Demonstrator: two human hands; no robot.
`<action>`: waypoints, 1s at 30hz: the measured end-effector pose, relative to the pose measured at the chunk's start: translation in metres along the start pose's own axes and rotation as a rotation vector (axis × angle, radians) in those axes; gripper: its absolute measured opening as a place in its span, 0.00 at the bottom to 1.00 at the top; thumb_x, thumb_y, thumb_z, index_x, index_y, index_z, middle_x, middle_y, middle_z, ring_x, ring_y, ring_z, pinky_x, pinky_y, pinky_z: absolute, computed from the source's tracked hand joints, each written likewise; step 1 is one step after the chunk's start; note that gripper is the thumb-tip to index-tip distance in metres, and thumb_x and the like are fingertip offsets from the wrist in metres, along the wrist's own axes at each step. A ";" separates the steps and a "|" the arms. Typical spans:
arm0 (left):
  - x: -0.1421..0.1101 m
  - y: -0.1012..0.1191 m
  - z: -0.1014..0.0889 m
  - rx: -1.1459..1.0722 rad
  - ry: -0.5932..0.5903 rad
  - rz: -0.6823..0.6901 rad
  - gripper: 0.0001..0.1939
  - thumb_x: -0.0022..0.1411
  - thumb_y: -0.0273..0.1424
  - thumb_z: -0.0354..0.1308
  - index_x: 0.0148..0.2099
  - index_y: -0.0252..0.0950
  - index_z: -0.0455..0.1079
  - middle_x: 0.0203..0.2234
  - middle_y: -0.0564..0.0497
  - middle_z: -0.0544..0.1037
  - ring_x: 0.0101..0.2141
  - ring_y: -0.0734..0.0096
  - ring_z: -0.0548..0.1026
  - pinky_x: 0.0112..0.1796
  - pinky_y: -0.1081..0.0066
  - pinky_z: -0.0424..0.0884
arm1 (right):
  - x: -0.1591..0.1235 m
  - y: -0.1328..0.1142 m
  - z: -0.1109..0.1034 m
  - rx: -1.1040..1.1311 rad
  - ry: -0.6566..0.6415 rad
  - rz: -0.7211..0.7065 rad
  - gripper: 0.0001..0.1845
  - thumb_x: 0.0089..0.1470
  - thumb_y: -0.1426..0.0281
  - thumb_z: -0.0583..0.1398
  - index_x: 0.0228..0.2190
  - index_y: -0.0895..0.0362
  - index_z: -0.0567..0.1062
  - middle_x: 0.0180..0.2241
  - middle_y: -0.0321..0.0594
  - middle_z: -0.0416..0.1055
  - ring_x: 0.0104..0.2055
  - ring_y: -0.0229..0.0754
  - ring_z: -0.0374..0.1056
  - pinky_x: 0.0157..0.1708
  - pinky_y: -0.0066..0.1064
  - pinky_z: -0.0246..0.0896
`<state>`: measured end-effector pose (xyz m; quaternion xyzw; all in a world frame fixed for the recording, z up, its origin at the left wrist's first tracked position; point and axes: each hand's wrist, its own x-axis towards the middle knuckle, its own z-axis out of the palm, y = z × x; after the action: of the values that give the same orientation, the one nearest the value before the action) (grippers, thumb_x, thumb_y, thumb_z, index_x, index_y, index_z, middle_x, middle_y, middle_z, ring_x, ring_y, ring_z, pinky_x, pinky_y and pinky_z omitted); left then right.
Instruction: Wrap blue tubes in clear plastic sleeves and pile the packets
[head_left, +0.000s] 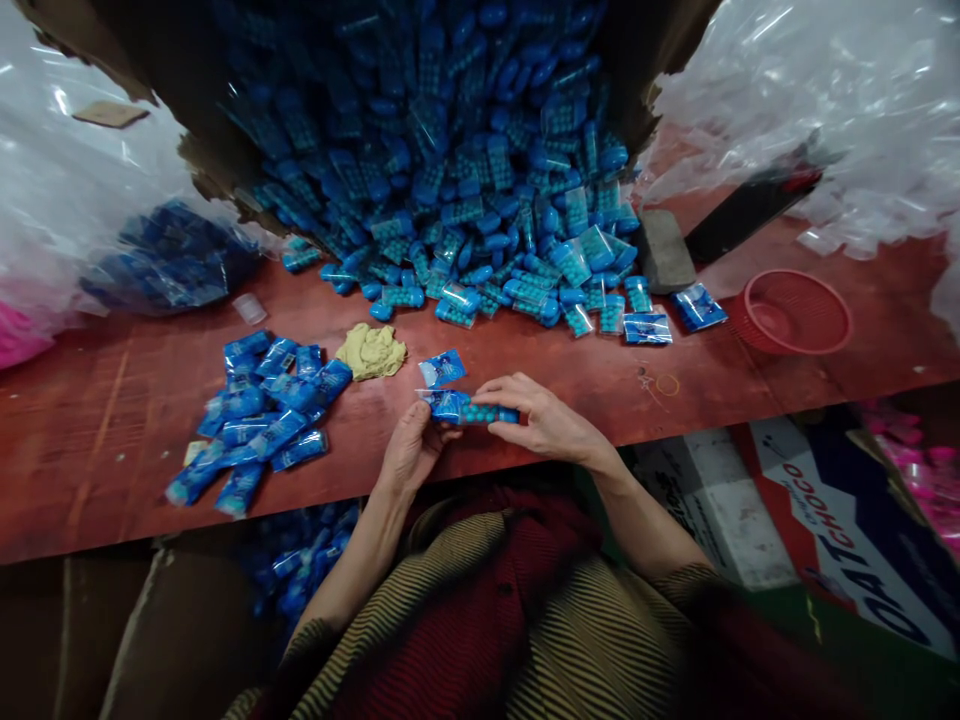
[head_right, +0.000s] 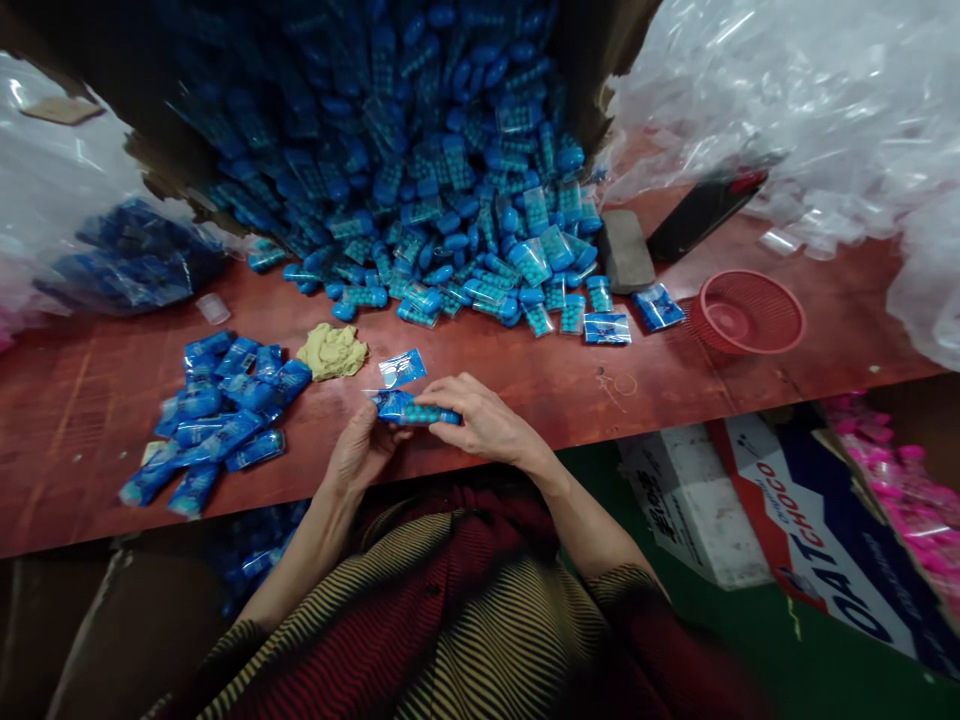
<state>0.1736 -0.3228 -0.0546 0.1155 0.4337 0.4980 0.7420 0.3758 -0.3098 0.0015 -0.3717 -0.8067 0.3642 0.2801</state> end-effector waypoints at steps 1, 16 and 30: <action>0.000 0.000 0.000 -0.003 -0.001 0.003 0.10 0.52 0.34 0.63 0.34 0.32 0.70 0.18 0.54 0.73 0.19 0.75 0.72 0.23 0.73 0.76 | 0.000 -0.001 0.001 -0.015 0.003 0.001 0.17 0.53 0.76 0.58 0.46 0.56 0.71 0.46 0.43 0.70 0.47 0.41 0.64 0.50 0.39 0.59; -0.002 0.002 0.000 -0.021 -0.012 0.050 0.11 0.50 0.34 0.65 0.32 0.34 0.68 0.20 0.55 0.75 0.20 0.76 0.72 0.23 0.74 0.75 | -0.003 -0.006 0.010 -0.111 0.060 -0.009 0.18 0.56 0.74 0.54 0.48 0.52 0.71 0.46 0.43 0.69 0.46 0.45 0.63 0.48 0.43 0.60; -0.005 0.004 -0.001 -0.004 -0.017 0.044 0.11 0.50 0.35 0.65 0.33 0.34 0.69 0.21 0.53 0.75 0.21 0.75 0.73 0.25 0.72 0.75 | -0.005 -0.007 0.016 -0.191 0.077 0.000 0.21 0.56 0.79 0.51 0.50 0.53 0.68 0.52 0.43 0.64 0.52 0.46 0.61 0.51 0.43 0.60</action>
<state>0.1702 -0.3253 -0.0502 0.1277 0.4237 0.5140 0.7348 0.3638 -0.3231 -0.0030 -0.4104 -0.8264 0.2708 0.2743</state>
